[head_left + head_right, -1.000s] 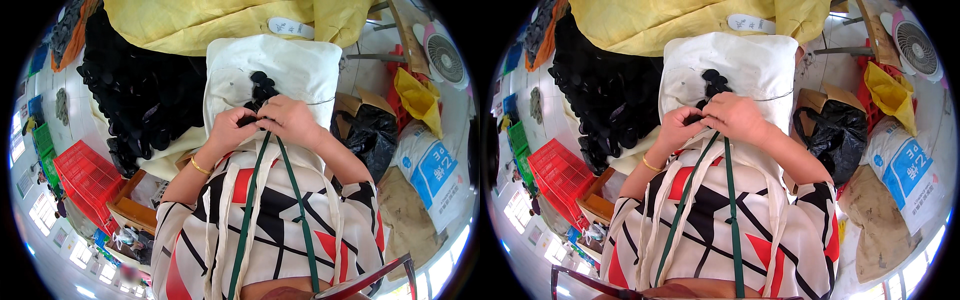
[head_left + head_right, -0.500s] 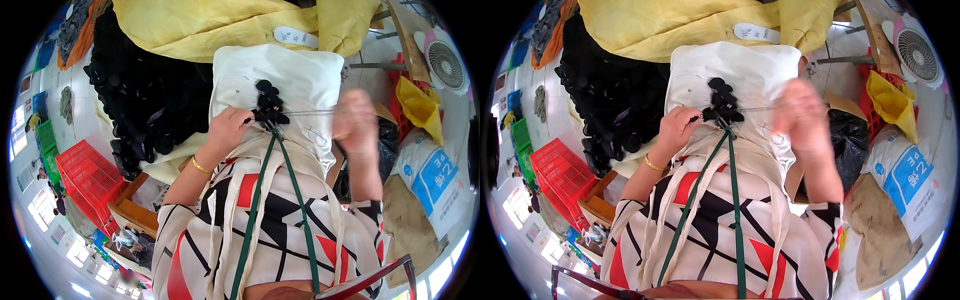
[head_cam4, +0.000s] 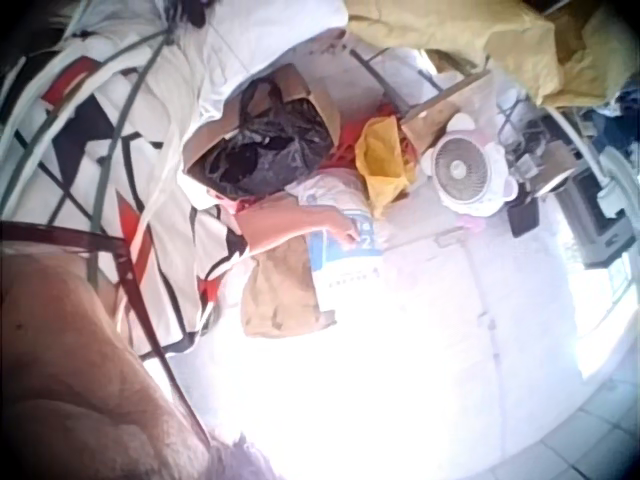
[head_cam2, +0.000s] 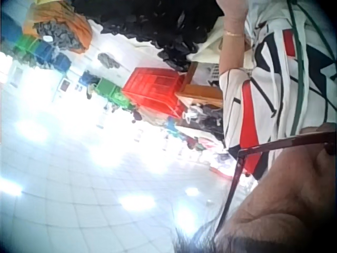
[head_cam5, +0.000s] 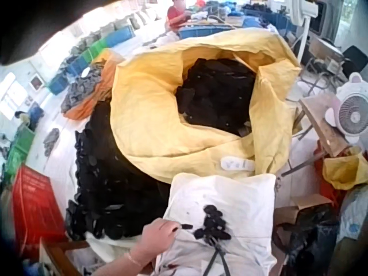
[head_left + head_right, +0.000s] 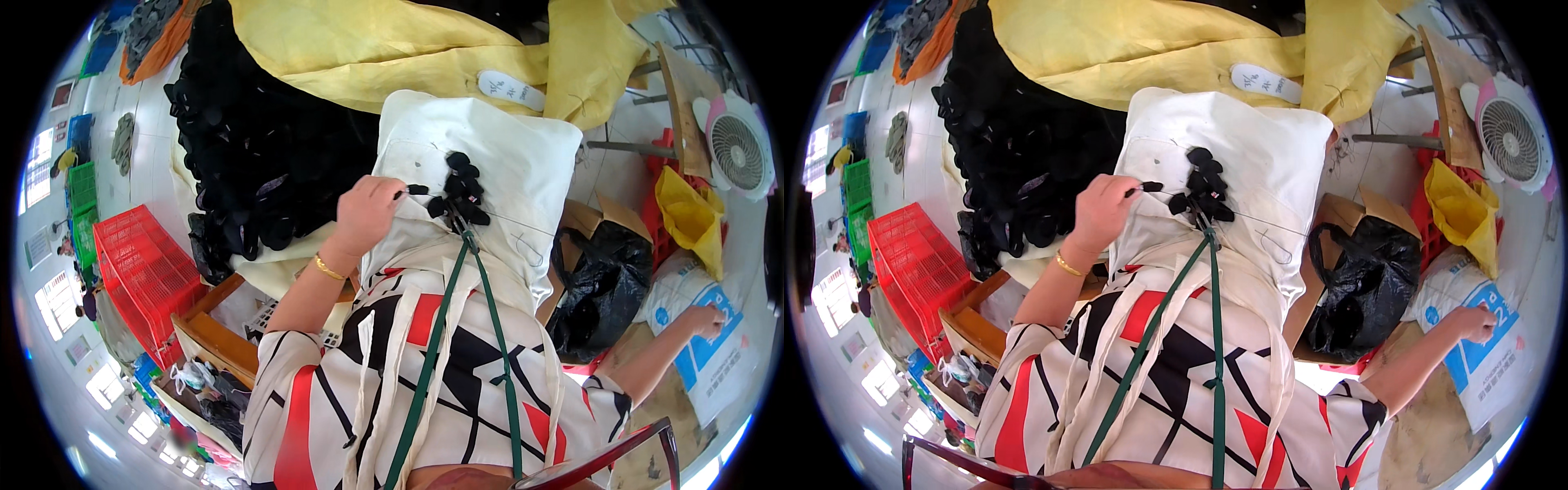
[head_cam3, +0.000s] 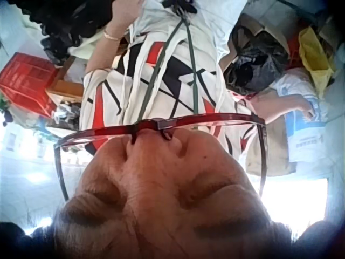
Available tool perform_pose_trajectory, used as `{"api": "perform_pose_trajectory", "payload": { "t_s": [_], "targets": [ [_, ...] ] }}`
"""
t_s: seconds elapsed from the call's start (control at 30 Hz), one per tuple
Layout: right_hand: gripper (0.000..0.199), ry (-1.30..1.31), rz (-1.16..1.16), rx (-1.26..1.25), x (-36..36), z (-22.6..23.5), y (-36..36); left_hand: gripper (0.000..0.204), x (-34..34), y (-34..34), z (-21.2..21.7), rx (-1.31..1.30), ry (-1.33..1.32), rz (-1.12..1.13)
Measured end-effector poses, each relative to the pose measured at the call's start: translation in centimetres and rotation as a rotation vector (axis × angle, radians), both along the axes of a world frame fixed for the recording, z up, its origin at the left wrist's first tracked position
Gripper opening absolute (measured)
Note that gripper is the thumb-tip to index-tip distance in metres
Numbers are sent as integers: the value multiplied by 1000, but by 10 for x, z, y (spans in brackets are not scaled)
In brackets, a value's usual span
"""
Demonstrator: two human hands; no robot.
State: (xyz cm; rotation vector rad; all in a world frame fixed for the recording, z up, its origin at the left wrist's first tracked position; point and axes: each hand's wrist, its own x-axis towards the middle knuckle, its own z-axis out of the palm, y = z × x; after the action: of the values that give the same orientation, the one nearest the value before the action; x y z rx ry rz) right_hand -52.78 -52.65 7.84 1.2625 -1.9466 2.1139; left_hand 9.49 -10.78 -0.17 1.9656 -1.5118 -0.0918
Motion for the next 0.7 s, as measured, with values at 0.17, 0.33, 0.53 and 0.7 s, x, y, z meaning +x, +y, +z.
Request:
{"api": "perform_pose_trajectory", "payload": {
  "t_s": [0.17, 0.33, 0.53, 0.7],
  "targets": [
    [19, -147, 707, 467, 91, -101, 46, 12, -33, -17, -1, 185, 747, 112],
    [24, -14, 1558, 936, 328, -85, 195, 15, -58, -28, 11, 246, 1086, -17],
    [15, 298, 1953, 868, 418, -64, 239, 12, -42, -17, 14, 208, 1069, -81],
    [9, -94, 1761, 1076, 403, -90, 222, 7, 3, 19, -40, -54, 1211, 241]
  ]
}}
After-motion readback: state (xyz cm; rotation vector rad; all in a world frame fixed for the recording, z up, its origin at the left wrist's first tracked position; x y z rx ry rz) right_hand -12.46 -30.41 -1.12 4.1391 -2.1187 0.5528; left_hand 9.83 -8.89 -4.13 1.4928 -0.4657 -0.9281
